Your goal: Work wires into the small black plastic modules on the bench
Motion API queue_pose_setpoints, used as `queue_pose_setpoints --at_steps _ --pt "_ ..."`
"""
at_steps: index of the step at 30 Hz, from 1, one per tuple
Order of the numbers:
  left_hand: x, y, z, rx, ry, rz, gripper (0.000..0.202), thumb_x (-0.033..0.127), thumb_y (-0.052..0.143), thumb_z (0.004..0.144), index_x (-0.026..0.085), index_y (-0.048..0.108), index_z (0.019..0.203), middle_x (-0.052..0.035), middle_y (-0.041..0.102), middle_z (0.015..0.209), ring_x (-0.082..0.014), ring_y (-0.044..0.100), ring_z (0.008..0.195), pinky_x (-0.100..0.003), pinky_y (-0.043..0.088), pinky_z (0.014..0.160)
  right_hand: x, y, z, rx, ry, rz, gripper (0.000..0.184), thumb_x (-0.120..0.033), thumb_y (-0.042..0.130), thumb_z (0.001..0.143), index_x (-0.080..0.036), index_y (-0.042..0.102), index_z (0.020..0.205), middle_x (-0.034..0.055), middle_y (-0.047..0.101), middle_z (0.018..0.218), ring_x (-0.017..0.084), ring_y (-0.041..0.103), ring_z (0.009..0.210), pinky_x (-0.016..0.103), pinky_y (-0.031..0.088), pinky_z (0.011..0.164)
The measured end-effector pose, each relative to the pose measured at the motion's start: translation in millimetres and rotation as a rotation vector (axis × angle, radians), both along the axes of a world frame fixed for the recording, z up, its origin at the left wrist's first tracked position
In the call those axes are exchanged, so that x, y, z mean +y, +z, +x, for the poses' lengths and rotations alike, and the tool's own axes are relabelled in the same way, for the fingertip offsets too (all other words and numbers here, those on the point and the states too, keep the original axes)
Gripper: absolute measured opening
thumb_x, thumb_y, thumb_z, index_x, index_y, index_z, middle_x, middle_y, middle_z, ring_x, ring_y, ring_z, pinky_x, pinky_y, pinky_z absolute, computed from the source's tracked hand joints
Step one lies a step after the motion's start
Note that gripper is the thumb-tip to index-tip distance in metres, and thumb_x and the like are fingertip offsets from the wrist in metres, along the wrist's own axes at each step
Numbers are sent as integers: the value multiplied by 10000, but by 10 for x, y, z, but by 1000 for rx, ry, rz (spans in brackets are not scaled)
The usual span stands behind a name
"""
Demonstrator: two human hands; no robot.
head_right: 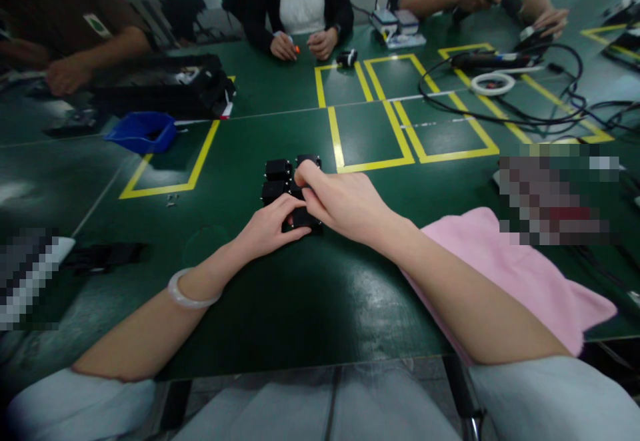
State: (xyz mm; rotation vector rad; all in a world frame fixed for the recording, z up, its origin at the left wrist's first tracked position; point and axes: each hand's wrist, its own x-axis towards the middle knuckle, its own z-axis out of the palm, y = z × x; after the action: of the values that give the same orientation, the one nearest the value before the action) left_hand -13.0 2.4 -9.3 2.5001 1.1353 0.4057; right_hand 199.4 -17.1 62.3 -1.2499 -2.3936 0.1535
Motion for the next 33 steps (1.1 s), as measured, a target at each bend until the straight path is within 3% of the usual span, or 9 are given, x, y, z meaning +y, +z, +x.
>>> queue_pose_setpoints --at_steps 5,12,17,23,29,33 --pt "0 1 -6 2 0 6 410 440 602 863 221 507 1196 -47 559 1104 -183 600 865 -316 486 765 8 9 3 -30 -8 -6 331 -387 312 967 -162 552 1005 -5 549 662 121 471 570 240 278 572" --pt "-2 19 0 0 3 -4 397 449 599 862 225 514 1178 -47 556 1090 -180 597 838 -314 482 739 4 23 18 11 0 -12 277 -260 346 926 -156 521 1113 -12 565 694 108 457 555 230 278 565" --pt "4 15 -5 -7 1 -4 398 446 600 865 217 511 1178 -48 559 1081 -168 587 813 -312 481 742 8 12 21 -16 1 -18 334 -399 334 962 -160 563 1007 -13 543 650 115 469 564 234 278 569" --pt "2 4 -1 -10 -1 0 404 444 612 858 216 514 1178 -41 557 1084 -164 586 808 -308 477 737 12 -17 -10 -8 6 41 280 -260 355 928 -158 542 1110 -14 572 683 108 443 536 236 259 554" --pt "6 -23 -6 -21 0 17 420 463 605 858 207 503 1176 -43 567 1076 -169 585 813 -304 475 720 7 -5 9 -36 25 14 338 -393 340 962 -152 573 1004 -7 555 653 122 492 573 240 280 573" --pt "2 0 -4 -14 2 -2 403 448 607 860 217 512 1176 -39 560 1085 -162 589 805 -302 476 723 7 -16 6 -30 10 33 300 -308 331 953 -153 570 1046 -10 558 658 114 463 545 241 269 559"
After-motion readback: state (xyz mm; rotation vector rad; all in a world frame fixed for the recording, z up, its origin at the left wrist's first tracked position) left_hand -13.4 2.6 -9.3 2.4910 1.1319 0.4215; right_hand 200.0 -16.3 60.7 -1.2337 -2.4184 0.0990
